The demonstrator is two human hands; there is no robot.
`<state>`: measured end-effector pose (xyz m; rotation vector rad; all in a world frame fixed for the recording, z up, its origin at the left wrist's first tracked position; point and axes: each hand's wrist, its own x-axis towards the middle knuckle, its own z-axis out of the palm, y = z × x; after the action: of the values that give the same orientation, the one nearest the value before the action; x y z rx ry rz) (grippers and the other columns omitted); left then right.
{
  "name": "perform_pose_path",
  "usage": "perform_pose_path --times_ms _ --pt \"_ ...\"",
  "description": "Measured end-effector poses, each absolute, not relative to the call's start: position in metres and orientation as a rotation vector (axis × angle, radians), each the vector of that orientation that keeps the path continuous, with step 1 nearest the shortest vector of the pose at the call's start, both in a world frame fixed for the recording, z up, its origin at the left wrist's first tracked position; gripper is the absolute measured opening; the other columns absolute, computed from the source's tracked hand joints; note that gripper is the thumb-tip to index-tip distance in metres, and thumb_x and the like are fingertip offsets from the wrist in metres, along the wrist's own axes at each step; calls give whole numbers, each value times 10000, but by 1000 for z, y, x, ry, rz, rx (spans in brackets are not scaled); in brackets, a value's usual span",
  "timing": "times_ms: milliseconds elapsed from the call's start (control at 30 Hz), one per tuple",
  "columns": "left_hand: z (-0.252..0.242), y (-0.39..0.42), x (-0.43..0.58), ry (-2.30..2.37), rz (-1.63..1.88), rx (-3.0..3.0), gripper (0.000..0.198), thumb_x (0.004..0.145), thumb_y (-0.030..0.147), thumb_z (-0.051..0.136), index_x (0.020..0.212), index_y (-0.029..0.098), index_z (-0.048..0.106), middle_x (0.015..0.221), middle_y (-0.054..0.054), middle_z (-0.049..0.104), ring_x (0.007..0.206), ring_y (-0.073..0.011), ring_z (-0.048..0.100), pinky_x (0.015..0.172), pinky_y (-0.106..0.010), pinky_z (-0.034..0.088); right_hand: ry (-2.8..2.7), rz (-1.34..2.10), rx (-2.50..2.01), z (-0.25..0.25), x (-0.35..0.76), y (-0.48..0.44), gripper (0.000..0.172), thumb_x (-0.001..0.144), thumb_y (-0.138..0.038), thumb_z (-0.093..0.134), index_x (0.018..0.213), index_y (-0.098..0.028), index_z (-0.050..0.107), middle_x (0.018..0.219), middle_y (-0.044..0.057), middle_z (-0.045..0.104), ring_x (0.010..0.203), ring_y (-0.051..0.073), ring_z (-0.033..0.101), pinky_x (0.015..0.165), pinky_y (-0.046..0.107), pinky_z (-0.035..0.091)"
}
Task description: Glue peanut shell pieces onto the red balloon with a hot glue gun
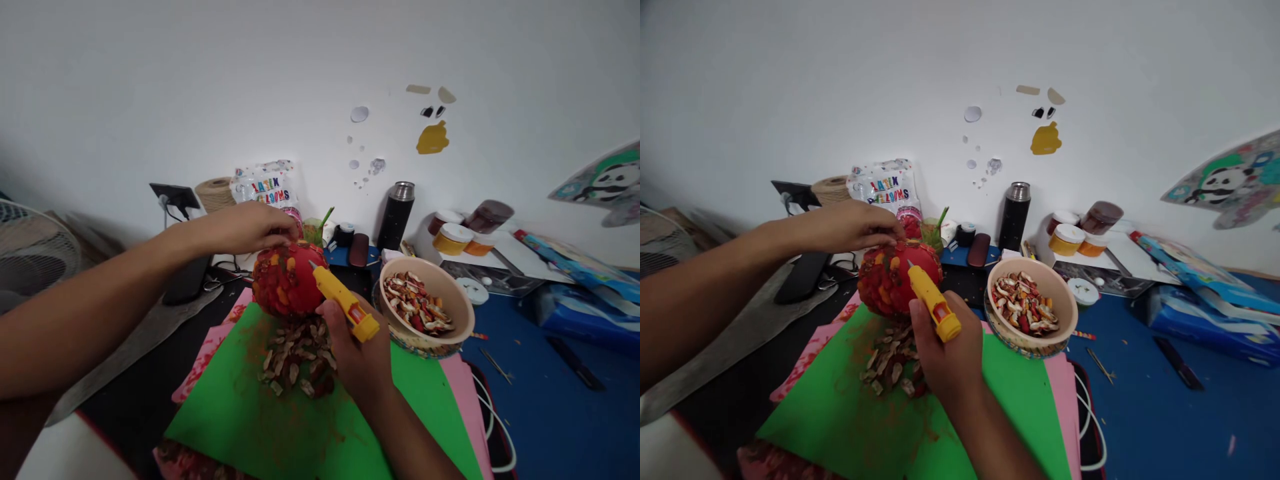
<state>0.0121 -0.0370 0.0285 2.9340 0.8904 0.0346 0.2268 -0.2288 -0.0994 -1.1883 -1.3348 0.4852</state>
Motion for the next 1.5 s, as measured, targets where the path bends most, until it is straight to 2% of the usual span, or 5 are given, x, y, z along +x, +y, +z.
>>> perform_pose_path --times_ms 367,700,1133,1333,1500 --pt "20 -50 2 961 402 2944 363 1148 467 543 1222 230 808 1223 -111 823 1132 -286 760 1004 -386 553 -1255 534 -1176 -104 228 -229 495 1108 -582 661 759 -236 716 780 43 730 708 200 694 662 309 539" --pt "-44 -95 2 783 533 2903 846 979 535 890 1701 245 557 1765 -219 558 1626 -425 534 1352 -616 438 -969 580 -1181 -109 227 -222 658 1034 -815 666 844 -200 798 685 19 655 545 151 504 485 279 421" --pt "-33 -90 -25 738 454 2815 780 1038 539 812 1736 330 533 1854 -143 471 1739 -407 386 1425 -651 327 -1060 617 -1227 -96 232 -228 694 1010 -854 649 819 -205 801 676 10 624 575 152 481 527 292 418" --pt "-30 -145 -5 747 950 2937 250 1158 280 611 1362 354 735 1310 -82 837 1241 -294 762 1151 -526 585 -1006 664 -1220 -93 231 -228 607 993 -787 727 848 -205 818 714 31 683 605 176 587 518 292 435" --pt "-47 -187 18 312 731 3066 203 1144 144 555 1182 232 735 874 -50 796 741 -231 706 666 -380 554 -1034 610 -1201 -90 230 -228 616 1015 -789 695 802 -218 787 776 58 755 692 202 672 617 320 536"
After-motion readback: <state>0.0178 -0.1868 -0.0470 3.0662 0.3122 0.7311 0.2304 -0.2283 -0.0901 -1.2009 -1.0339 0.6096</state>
